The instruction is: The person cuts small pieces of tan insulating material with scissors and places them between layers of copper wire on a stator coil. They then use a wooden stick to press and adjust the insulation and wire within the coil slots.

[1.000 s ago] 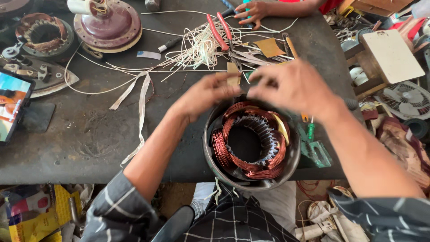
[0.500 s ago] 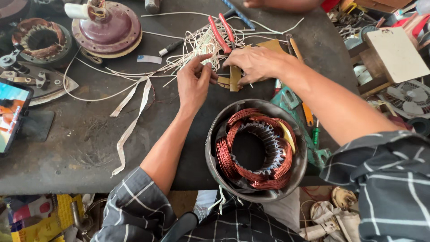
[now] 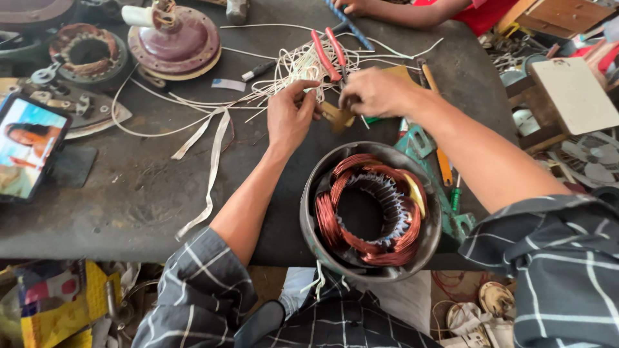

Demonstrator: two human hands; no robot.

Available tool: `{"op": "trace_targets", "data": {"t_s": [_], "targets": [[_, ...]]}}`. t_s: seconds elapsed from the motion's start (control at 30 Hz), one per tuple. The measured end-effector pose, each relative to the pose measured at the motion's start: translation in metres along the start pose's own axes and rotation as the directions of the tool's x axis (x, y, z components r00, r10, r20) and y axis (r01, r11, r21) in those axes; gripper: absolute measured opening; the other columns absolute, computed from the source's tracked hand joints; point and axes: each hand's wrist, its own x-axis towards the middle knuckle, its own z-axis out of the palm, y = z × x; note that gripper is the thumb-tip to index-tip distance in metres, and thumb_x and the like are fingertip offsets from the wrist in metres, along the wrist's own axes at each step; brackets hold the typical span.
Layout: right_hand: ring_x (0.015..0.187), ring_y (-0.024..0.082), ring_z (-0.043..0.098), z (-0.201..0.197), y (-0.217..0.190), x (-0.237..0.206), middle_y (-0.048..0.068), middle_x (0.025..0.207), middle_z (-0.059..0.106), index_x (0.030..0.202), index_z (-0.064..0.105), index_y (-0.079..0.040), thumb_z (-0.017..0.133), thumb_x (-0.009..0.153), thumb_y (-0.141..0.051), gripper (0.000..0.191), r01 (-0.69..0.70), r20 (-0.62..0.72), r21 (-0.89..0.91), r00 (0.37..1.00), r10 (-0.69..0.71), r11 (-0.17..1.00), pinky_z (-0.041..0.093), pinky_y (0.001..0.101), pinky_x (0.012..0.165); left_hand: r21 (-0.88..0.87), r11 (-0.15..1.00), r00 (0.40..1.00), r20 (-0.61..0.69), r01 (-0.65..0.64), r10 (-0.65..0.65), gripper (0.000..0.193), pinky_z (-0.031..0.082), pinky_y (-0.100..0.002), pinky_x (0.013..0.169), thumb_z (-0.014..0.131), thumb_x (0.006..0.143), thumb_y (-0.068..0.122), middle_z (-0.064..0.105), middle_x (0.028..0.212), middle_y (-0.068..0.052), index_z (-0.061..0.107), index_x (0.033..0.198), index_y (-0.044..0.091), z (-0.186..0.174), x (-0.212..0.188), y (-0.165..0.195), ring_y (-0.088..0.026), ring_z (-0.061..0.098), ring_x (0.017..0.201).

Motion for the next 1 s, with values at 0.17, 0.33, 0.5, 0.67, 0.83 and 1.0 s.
{"op": "trace_targets", "data": {"t_s": [0.17, 0.33, 0.5, 0.67, 0.83, 1.0], "targets": [[0.093, 0.024, 0.074, -0.027, -0.021, -0.041, 0.010, 0.102, 0.074, 0.116, 0.072, -0.006, 0.067, 0.086, -0.011, 0.031, -0.075, -0.332, 0.157, 0.935, 0.125, 0.985, 0.058, 0.0389, 0.082, 0.047, 0.999, 1.000, 0.002, -0.016, 0.016, 0.021, 0.054, -0.024, 0.055, 0.059, 0.100, 0.008, 0.075, 0.070, -0.006, 0.073, 0.114, -0.001, 0.002, -0.003, 0.001, -0.009, 0.071, 0.058], [0.085, 0.016, 0.070, -0.056, -0.066, -0.106, 0.007, 0.104, 0.074, 0.117, 0.074, -0.006, 0.064, 0.093, -0.004, 0.026, -0.223, -0.447, 0.286, 0.829, 0.336, 0.932, 0.056, 0.0311, 0.076, 0.049, 0.998, 0.999, 0.028, -0.028, 0.027, 0.021, 0.055, -0.024, 0.055, 0.059, 0.101, 0.008, 0.075, 0.071, -0.006, 0.072, 0.113, -0.002, 0.006, -0.010, 0.000, -0.009, 0.071, 0.059], [0.090, 0.010, 0.067, -0.056, -0.107, -0.178, 0.003, 0.105, 0.067, 0.115, 0.064, -0.003, 0.064, 0.092, 0.001, 0.023, -0.149, -0.499, 0.626, 0.678, 0.540, 0.765, 0.056, 0.0253, 0.079, -0.008, 1.000, 0.997, 0.079, -0.025, 0.026, 0.022, 0.057, -0.024, 0.057, 0.061, 0.102, 0.010, 0.075, 0.075, -0.008, 0.072, 0.116, -0.002, 0.010, -0.016, -0.001, -0.009, 0.070, 0.063], [0.090, 0.015, 0.065, -0.014, -0.151, -0.250, 0.007, 0.101, 0.068, 0.110, 0.062, 0.003, 0.059, 0.105, 0.004, 0.006, -0.168, -0.679, 0.586, 0.434, 0.593, 0.793, 0.052, 0.0264, 0.086, -0.273, 0.960, 0.928, 0.369, 0.055, 0.052, 0.036, 0.061, -0.027, 0.074, 0.064, 0.107, 0.026, 0.074, 0.090, -0.013, 0.069, 0.125, -0.005, 0.016, -0.034, 0.009, -0.014, 0.072, 0.079], [0.110, 0.015, 0.062, 0.046, -0.212, -0.276, 0.009, 0.134, 0.057, 0.128, 0.070, 0.002, 0.050, 0.104, -0.008, 0.032, 0.110, -0.748, 0.664, 0.091, 0.657, 0.740, 0.054, 0.0250, 0.092, -0.422, 0.855, 0.756, 0.653, 0.301, 0.056, 0.066, 0.055, -0.037, 0.099, 0.048, 0.108, 0.052, 0.073, 0.117, -0.021, 0.058, 0.142, -0.004, 0.038, -0.055, 0.029, -0.024, 0.071, 0.107], [0.118, 0.020, 0.057, 0.068, -0.233, -0.254, 0.011, 0.136, 0.051, 0.135, 0.064, 0.003, 0.048, 0.114, -0.023, 0.037, -0.052, -0.852, 0.517, 0.060, 0.520, 0.854, 0.053, 0.0310, 0.101, -0.450, 0.603, 0.573, 0.819, 0.659, -0.015, 0.073, 0.046, -0.046, 0.117, 0.043, 0.105, 0.053, 0.058, 0.144, -0.023, 0.043, 0.155, 0.000, 0.047, -0.077, 0.048, -0.031, 0.058, 0.135]]}}
